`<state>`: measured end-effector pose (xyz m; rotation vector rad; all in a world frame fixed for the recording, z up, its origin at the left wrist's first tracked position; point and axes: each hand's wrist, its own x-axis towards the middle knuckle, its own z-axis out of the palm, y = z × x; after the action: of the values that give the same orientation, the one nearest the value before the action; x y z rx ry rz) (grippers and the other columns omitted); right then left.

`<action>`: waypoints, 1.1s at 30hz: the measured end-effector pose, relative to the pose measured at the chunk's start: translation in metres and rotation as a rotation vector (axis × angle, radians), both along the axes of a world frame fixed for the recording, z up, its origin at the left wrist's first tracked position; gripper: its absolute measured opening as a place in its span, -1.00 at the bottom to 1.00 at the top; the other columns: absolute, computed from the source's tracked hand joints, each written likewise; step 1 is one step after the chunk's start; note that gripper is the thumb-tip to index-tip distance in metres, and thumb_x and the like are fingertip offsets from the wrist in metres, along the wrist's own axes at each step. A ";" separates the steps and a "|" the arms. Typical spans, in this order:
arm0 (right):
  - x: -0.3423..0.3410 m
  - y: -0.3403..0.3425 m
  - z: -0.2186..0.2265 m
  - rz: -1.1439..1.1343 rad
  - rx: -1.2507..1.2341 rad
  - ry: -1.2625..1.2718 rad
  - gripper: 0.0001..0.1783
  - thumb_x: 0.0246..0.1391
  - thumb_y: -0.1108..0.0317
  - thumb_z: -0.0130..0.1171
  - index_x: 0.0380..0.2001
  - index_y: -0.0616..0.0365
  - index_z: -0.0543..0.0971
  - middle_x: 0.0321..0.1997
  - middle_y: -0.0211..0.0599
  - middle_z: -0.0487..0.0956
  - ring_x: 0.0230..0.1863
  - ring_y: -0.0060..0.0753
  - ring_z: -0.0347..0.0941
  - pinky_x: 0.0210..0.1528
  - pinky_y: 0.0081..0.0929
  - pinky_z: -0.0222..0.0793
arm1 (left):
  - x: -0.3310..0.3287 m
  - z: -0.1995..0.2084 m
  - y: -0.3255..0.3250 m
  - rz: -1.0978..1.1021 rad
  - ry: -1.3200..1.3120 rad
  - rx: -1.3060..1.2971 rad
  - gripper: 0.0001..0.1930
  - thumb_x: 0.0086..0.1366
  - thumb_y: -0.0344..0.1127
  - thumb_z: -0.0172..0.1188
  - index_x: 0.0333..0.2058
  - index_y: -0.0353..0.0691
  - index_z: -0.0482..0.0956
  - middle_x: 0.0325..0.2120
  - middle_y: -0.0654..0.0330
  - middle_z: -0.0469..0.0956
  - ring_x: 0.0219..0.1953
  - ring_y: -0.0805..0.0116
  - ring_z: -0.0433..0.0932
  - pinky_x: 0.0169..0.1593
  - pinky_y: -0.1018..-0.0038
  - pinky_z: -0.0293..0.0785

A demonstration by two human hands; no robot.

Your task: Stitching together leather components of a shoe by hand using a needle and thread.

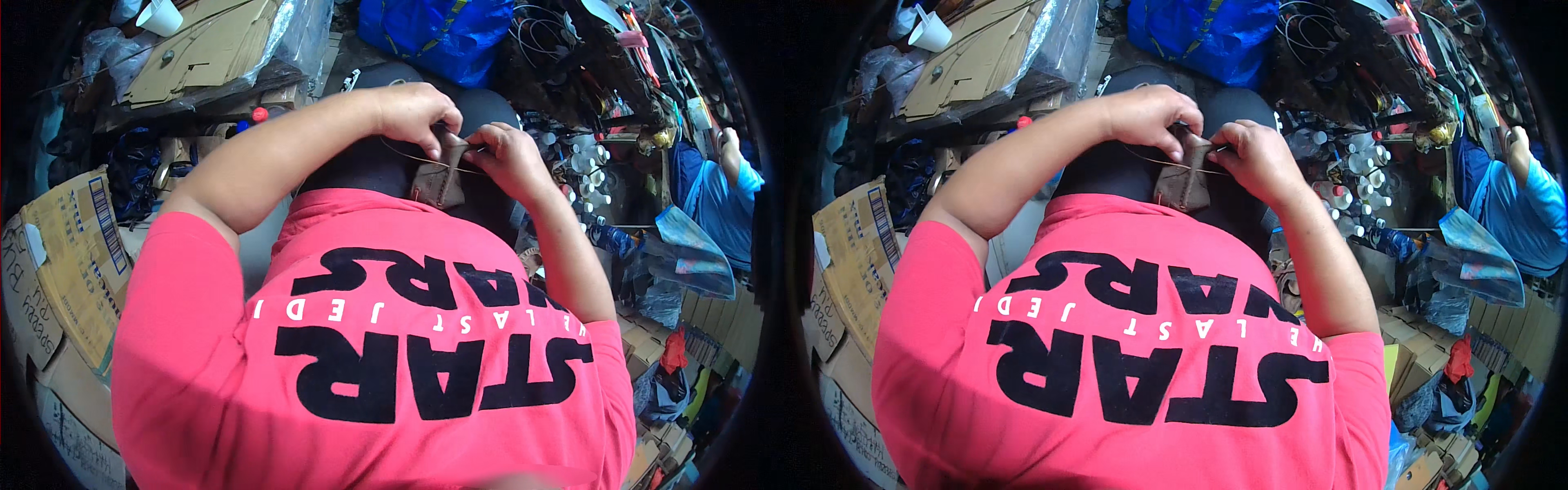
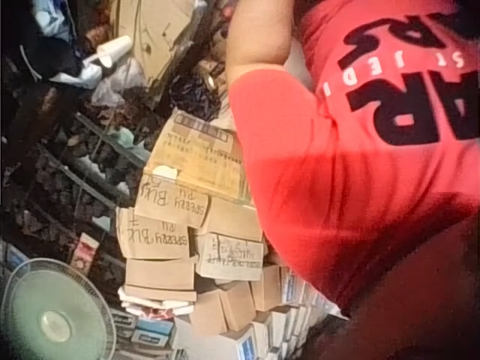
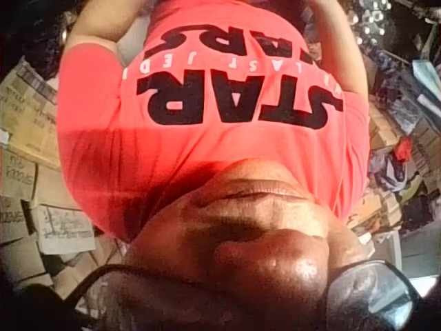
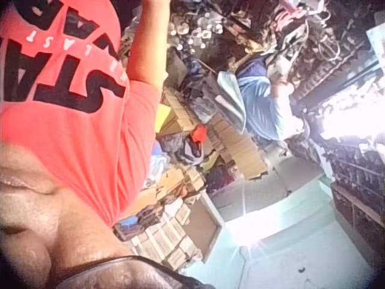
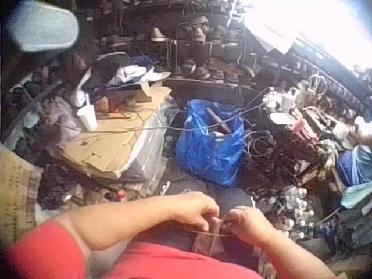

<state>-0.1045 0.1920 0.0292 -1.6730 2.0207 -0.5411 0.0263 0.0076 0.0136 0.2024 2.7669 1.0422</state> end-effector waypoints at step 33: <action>0.021 0.035 0.010 -0.210 -0.108 -0.053 -0.87 -0.11 0.36 0.33 -0.40 0.04 0.69 -0.55 -0.27 0.46 -0.50 -0.23 0.45 -0.45 -0.37 0.33 | -0.003 -0.020 -0.003 0.124 -0.054 0.315 -0.65 -0.08 -0.30 0.41 -0.25 -0.24 0.63 -0.28 0.10 0.58 -0.13 0.19 0.53 0.02 0.38 0.39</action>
<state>-0.0839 0.2272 0.0396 -1.4971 2.1759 -0.7702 0.0230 0.0043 -0.0062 0.0424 2.5816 1.4899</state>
